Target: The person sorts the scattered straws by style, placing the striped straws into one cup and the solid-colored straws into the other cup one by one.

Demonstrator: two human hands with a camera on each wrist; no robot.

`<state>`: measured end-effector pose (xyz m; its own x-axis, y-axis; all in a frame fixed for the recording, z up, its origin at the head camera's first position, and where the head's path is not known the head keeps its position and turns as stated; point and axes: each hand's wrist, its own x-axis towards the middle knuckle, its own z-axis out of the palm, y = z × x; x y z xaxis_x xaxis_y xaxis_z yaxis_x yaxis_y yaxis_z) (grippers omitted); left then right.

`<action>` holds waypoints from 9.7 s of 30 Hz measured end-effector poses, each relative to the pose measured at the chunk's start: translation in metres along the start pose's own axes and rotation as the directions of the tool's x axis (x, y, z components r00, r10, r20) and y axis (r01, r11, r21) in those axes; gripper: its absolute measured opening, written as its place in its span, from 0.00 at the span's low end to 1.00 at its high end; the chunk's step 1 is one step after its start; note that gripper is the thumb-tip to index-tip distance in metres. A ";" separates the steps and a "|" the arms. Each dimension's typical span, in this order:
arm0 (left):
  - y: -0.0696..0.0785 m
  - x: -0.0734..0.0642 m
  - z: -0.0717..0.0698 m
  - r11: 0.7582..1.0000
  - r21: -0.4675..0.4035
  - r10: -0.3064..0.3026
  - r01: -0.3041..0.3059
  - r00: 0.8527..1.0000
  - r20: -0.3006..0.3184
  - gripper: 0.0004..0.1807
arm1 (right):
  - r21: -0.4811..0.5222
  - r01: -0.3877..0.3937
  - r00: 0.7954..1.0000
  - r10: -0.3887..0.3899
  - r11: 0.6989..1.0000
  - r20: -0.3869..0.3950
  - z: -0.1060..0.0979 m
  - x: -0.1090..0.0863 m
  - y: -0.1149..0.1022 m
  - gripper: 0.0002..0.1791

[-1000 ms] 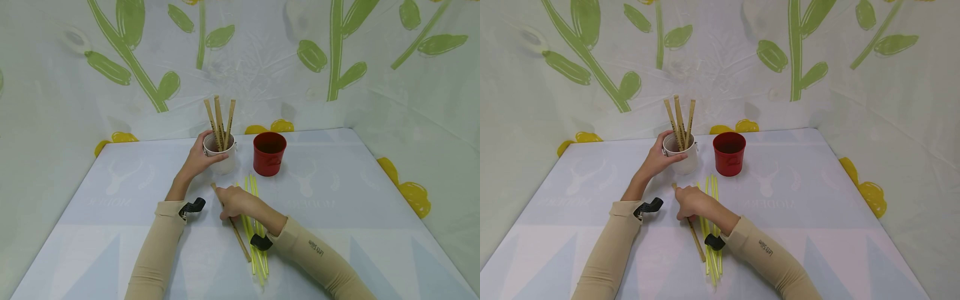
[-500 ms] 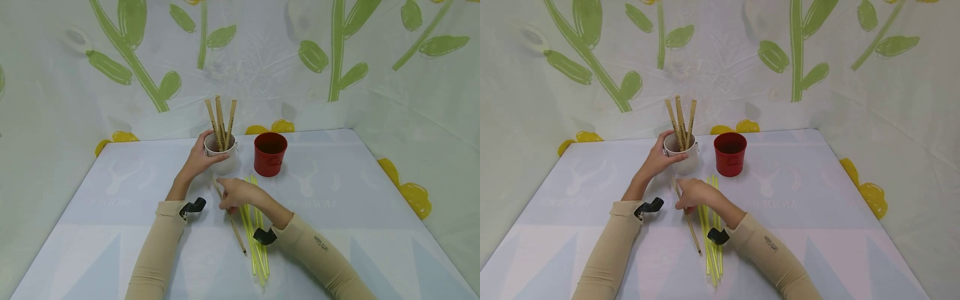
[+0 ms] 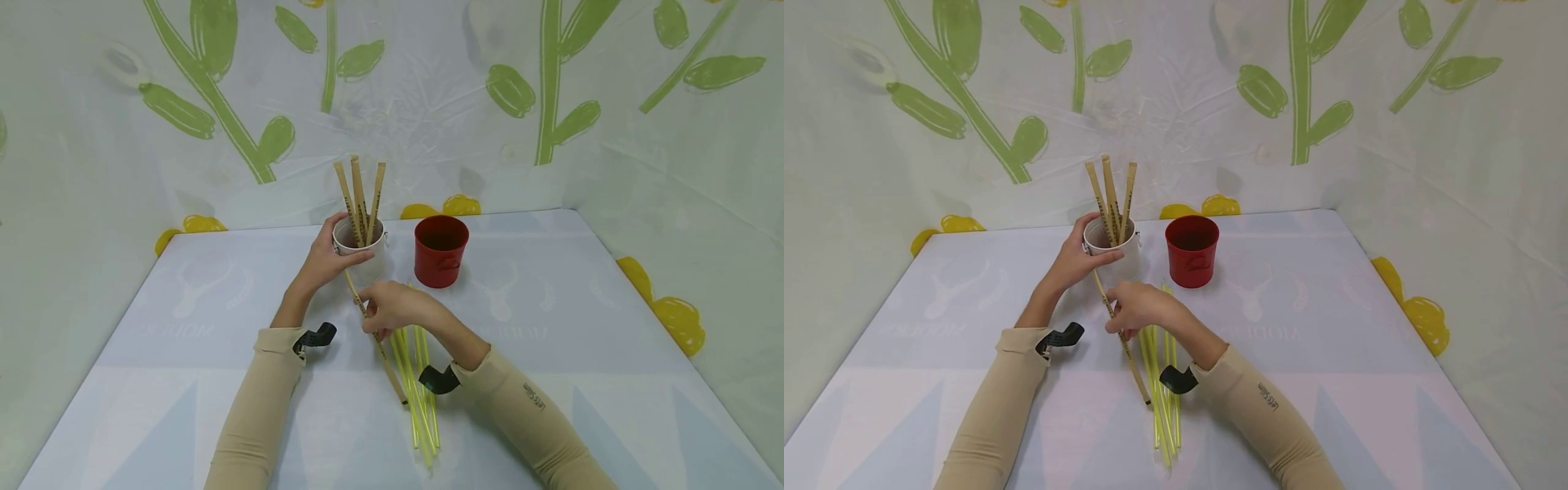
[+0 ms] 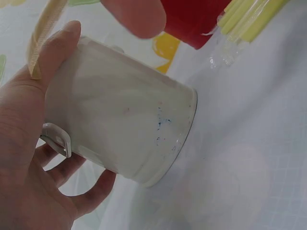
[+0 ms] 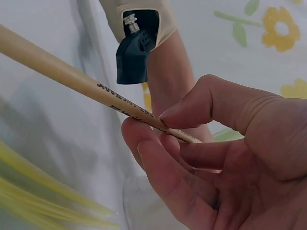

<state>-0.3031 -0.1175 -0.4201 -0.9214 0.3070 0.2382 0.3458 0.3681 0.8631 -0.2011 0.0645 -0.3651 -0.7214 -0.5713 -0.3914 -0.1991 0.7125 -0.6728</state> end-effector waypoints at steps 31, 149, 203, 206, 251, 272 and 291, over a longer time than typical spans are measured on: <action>-0.001 -0.001 -0.005 0.998 0.041 0.047 -0.047 0.999 -0.006 0.48 | 0.331 0.369 0.913 -0.271 0.868 -0.306 -0.022 -0.013 0.001 0.17; 0.036 -0.012 -0.004 0.999 -0.029 0.019 -0.019 1.000 0.020 0.47 | -0.146 0.204 0.660 -0.246 0.968 -0.710 -0.056 0.034 0.001 0.13; 0.021 -0.002 -0.011 0.977 0.193 -0.109 0.094 0.992 0.069 0.62 | -0.077 0.308 0.675 -0.274 0.948 -0.685 -0.062 -0.033 0.041 0.19; 0.024 -0.003 -0.015 0.979 0.185 -0.102 0.085 0.991 0.085 0.61 | -0.070 0.297 0.668 -0.259 0.952 -0.698 -0.065 -0.039 0.042 0.19; 0.220 -0.124 -0.026 0.528 0.290 0.847 -0.798 0.470 -0.250 0.20 | -0.046 0.169 0.730 -0.156 0.985 -0.666 -0.093 -0.045 0.088 0.45; 0.193 -0.124 0.001 0.703 0.015 0.708 -0.711 0.702 0.071 0.28 | 0.107 0.170 0.777 -0.066 0.980 -0.626 -0.085 -0.015 0.127 0.55; 0.098 -0.104 0.036 0.936 0.328 0.029 -0.128 0.957 0.290 0.25 | 0.196 0.152 0.759 0.013 0.969 -0.651 -0.078 -0.015 0.132 0.56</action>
<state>-0.1673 -0.0817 -0.3762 -0.8198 0.5590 0.1240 0.4998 0.5930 0.6313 -0.2685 0.1992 -0.3987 -0.9819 -0.1589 0.1034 -0.1726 0.5239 -0.8341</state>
